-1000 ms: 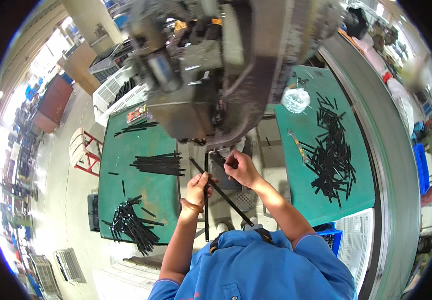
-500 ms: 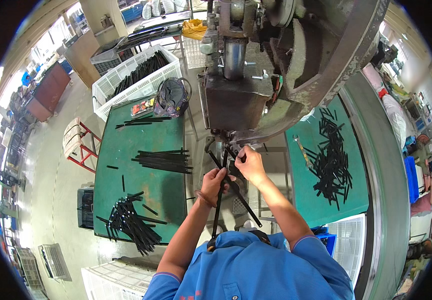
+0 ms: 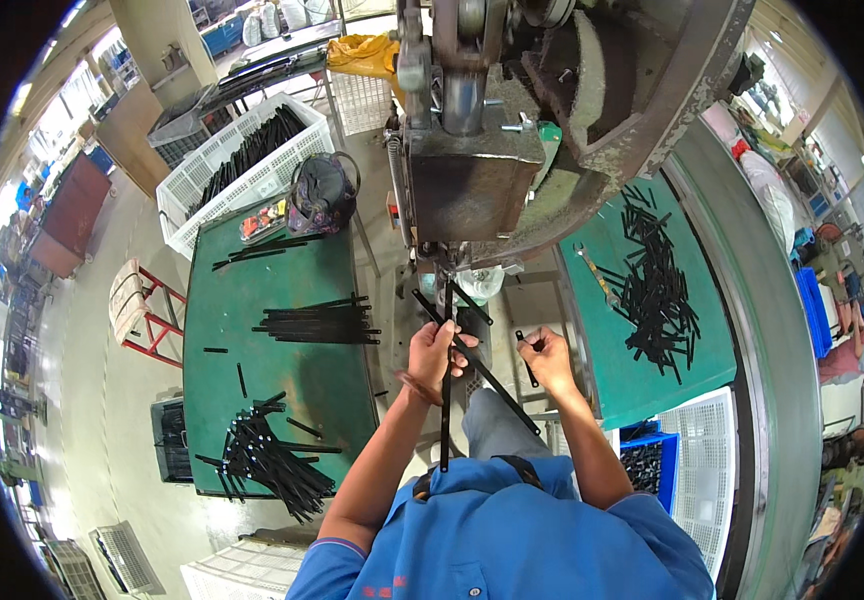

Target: The person repeatedly picks up black rods from a green table, inserts them into a machine, and removes the assembled units. The person places the finished assemblies on the table and continues the cycle.

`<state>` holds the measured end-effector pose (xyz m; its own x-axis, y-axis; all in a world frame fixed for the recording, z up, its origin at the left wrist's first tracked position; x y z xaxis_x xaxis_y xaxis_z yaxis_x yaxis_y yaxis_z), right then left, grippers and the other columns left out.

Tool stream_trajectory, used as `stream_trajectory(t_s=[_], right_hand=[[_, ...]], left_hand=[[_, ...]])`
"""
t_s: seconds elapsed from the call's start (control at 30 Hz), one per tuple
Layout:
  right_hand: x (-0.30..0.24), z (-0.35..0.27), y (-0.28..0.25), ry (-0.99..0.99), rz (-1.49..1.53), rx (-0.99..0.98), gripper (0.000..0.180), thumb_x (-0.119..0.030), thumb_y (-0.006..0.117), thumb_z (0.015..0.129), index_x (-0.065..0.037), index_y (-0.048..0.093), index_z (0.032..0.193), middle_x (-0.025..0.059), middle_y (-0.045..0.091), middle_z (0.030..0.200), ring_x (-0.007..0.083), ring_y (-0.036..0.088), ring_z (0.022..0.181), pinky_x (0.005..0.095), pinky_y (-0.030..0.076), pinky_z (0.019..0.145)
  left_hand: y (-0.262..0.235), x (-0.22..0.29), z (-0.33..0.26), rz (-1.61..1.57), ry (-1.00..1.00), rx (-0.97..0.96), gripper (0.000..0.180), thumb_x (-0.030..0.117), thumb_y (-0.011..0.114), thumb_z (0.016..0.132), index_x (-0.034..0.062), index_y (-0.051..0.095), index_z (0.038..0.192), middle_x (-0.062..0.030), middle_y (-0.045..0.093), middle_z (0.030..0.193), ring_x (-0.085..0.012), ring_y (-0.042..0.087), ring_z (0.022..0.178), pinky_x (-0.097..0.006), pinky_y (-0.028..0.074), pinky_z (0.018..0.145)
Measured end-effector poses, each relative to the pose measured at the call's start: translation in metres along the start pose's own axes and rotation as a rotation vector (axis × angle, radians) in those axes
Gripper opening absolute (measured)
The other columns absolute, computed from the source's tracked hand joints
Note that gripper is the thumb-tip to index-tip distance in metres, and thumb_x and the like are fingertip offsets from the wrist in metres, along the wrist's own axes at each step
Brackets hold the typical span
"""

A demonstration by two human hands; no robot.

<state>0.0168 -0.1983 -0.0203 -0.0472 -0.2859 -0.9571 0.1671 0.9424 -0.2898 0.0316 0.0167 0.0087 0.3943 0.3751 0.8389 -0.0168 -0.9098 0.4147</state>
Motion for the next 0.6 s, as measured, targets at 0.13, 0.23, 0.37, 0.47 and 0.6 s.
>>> stream_trajectory(t_s=[0.13, 0.23, 0.37, 0.47, 0.6], right_hand=[[0.006, 0.002, 0.005, 0.002, 0.096, 0.002, 0.013, -0.003, 0.065, 0.076, -0.003, 0.054, 0.07, -0.0027, 0.051, 0.061, 0.0044, 0.044, 0.055, 0.0224, 0.036, 0.049], [0.004, -0.001, 0.003, -0.014, 0.089, 0.011, 0.013, -0.002, 0.065, 0.076, -0.003, 0.054, 0.069, -0.0027, 0.052, 0.062, 0.0044, 0.044, 0.055, 0.0222, 0.036, 0.05], [-0.003, -0.008, -0.002, 0.036, 0.119, 0.026, 0.014, -0.004, 0.065, 0.075, -0.003, 0.053, 0.069, -0.0026, 0.051, 0.059, 0.0049, 0.044, 0.055, 0.0226, 0.037, 0.05], [-0.027, -0.01, -0.006, -0.049, 0.134, 0.025, 0.011, -0.002, 0.065, 0.076, -0.003, 0.056, 0.071, -0.0023, 0.053, 0.063, 0.0046, 0.045, 0.058, 0.0216, 0.037, 0.052], [-0.065, 0.007, 0.011, -0.288, 0.115, -0.033, 0.012, -0.002, 0.067, 0.078, -0.002, 0.055, 0.076, -0.0017, 0.054, 0.067, 0.0043, 0.045, 0.06, 0.0215, 0.039, 0.054]], left_hand=[[0.005, 0.002, -0.001, -0.03, 0.002, -0.012, 0.021, 0.025, 0.047, 0.095, 0.0044, 0.047, 0.092, -0.0134, 0.064, 0.082, -0.01, 0.05, 0.049, -0.022, 0.039, 0.038], [0.006, 0.002, 0.001, -0.014, 0.025, -0.006, 0.023, 0.022, 0.045, 0.095, -0.0002, 0.044, 0.093, -0.0154, 0.064, 0.081, -0.0114, 0.048, 0.046, -0.024, 0.038, 0.036], [0.005, 0.007, 0.0, 0.047, 0.054, 0.028, 0.024, 0.023, 0.045, 0.095, -0.0004, 0.045, 0.092, -0.0153, 0.064, 0.081, -0.0105, 0.049, 0.046, -0.022, 0.038, 0.037], [0.014, 0.019, -0.01, 0.034, 0.11, 0.007, 0.025, 0.023, 0.046, 0.095, -0.0011, 0.045, 0.092, -0.0146, 0.063, 0.08, -0.01, 0.05, 0.045, -0.022, 0.039, 0.037], [0.01, 0.031, -0.026, 0.042, 0.101, 0.021, 0.02, 0.024, 0.046, 0.095, 0.0041, 0.049, 0.091, -0.0115, 0.064, 0.078, -0.0088, 0.049, 0.045, -0.021, 0.038, 0.037]])
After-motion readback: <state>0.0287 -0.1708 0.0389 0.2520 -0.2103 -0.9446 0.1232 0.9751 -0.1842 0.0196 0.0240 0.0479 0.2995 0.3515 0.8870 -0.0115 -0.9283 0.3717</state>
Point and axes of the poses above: each hand's wrist, its own z-axis towards the middle knuckle, its own y-axis out of the palm, x = y × z, the point moved 3 cm from there along z, towards the middle knuckle
